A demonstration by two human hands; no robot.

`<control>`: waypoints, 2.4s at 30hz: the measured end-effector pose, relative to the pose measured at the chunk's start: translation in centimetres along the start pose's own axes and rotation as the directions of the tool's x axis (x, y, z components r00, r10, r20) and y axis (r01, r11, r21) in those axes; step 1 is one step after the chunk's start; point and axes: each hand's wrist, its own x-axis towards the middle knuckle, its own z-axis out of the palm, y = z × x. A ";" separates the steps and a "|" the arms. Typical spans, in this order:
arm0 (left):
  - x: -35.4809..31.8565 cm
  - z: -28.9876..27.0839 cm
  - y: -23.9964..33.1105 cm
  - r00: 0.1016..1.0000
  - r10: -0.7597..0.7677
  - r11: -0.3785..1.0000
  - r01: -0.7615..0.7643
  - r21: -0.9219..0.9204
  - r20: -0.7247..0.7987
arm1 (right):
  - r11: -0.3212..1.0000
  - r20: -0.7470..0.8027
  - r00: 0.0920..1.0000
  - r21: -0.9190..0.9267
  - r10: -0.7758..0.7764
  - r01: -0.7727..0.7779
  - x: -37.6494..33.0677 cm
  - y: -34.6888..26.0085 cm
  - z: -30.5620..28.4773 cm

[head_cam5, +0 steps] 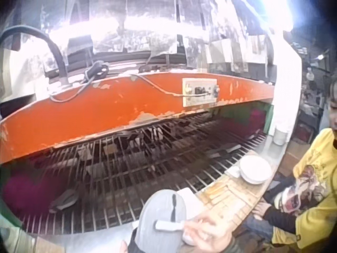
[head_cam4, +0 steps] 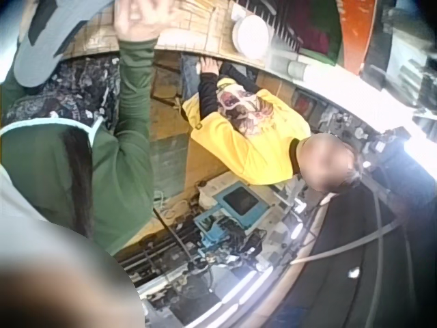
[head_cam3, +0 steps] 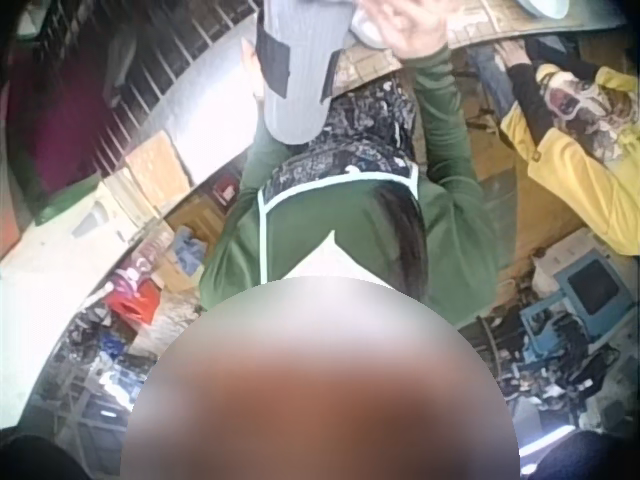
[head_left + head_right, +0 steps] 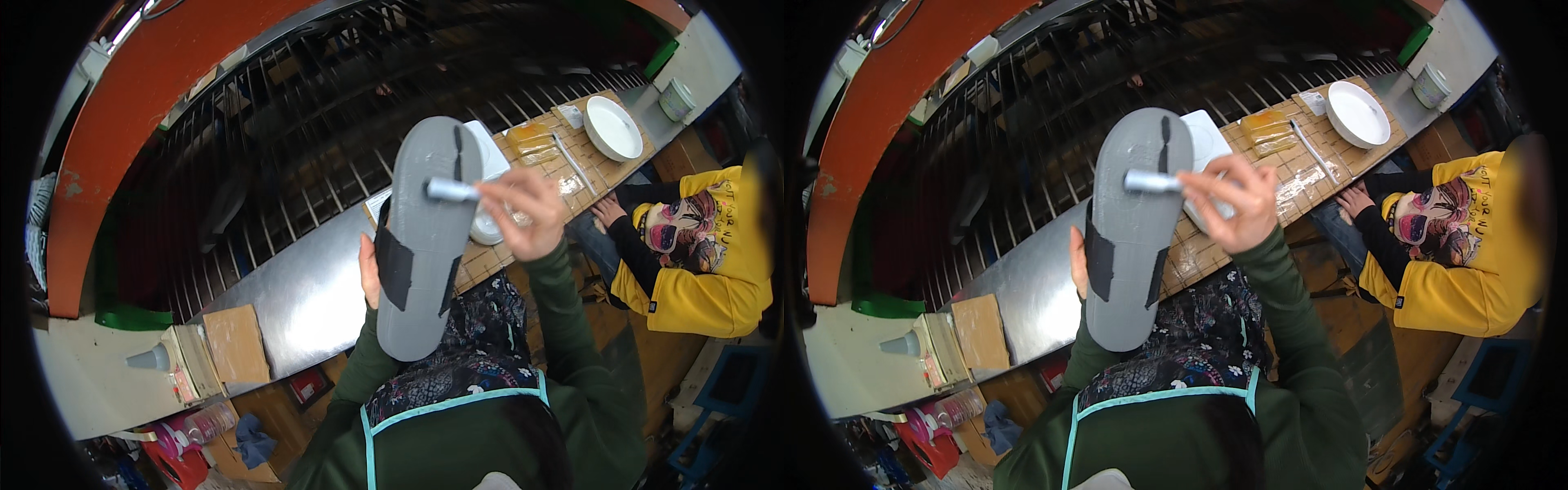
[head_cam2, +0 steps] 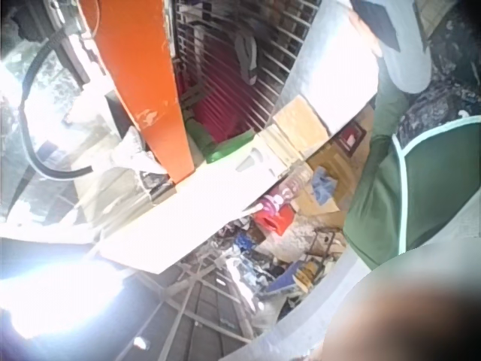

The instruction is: The person uses a small brush to apply white paint to a gray slipper, repeatedly dipping the brush into a white container and painting the slipper's surface. The person rotates the slipper to reach different areas while another person sits nearby.

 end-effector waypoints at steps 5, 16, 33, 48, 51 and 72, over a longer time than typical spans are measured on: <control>-1.8 -2.4 3.3 0.994 0.092 0.995 -0.091 -0.035 0.052 | 0.781 0.248 0.910 0.468 0.333 -0.413 -4.5 2.4 -2.0; -5.3 -6.8 4.9 0.977 -0.160 0.986 0.166 0.029 -0.138 | 0.859 0.085 0.979 -0.497 0.187 -0.121 -8.3 6.9 -0.9; -1.3 -6.3 3.0 0.932 0.246 0.235 -0.323 0.917 0.265 | 0.023 0.742 0.309 0.369 0.595 -0.929 -10.7 9.6 -2.2; 2.3 -6.7 0.7 0.897 0.379 0.134 -0.296 0.946 0.227 | 0.729 0.304 0.886 0.505 0.351 -0.462 -6.2 -3.0 -0.7; 1.9 -6.4 0.6 0.880 0.360 0.026 -0.340 0.940 0.309 | 0.766 0.208 0.903 0.477 0.377 -0.430 -6.1 -2.7 0.5; 1.0 -3.6 2.2 0.767 0.124 -0.285 -0.581 0.763 0.630 | 0.979 0.127 0.981 0.119 0.148 -0.164 -2.9 -1.3 0.0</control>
